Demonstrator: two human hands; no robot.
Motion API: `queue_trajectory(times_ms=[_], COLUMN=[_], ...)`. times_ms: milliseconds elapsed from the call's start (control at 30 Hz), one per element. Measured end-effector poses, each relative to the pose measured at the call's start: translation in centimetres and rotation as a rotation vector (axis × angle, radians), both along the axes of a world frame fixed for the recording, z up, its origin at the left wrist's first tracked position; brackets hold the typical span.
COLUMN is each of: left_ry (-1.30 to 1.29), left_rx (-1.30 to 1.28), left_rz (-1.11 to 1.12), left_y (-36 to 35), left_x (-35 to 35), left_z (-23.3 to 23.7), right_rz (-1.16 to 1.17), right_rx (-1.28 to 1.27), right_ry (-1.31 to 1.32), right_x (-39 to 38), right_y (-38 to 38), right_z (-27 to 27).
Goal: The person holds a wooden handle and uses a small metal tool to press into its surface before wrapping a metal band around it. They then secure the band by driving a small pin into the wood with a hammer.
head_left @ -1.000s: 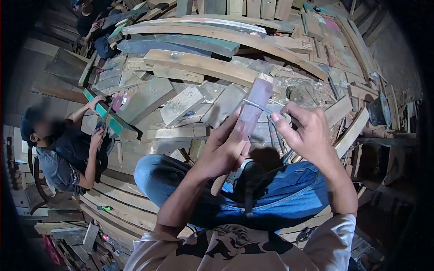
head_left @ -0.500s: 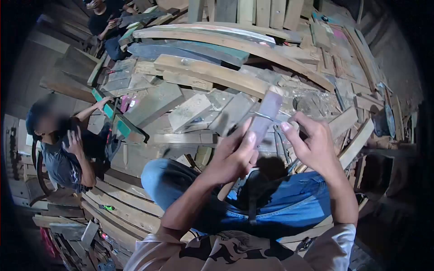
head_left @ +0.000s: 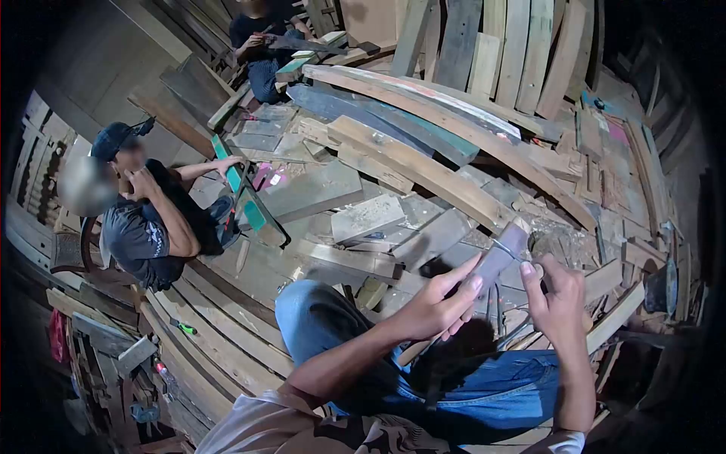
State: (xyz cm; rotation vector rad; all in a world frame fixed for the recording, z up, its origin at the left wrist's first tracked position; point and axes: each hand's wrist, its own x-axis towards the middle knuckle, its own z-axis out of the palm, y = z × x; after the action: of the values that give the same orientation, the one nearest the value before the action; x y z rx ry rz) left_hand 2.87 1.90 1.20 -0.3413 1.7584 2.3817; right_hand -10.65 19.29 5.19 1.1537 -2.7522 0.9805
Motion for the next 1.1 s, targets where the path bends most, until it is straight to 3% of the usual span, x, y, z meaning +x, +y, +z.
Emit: queue_trajectory(times_ms=[167,600,1100], left_ry=[0.026,0.051,0.026], left_rx=[0.001,-0.031,-0.051], left_rz=[0.004,0.024,0.043], left_y=[-0.2,-0.7,-0.8], left_x=[-0.1,0.2,0.2], left_z=[-0.2,-0.2,-0.2], right_rz=[0.028,0.007,0.082], right_rx=[-0.117,-0.208,-0.173], right_ry=[0.002,-0.429,-0.461], right_x=[0.1,-0.7,-1.8], right_y=[-0.3,-0.7,-0.5], right_z=[-0.5,-1.2,-2.4])
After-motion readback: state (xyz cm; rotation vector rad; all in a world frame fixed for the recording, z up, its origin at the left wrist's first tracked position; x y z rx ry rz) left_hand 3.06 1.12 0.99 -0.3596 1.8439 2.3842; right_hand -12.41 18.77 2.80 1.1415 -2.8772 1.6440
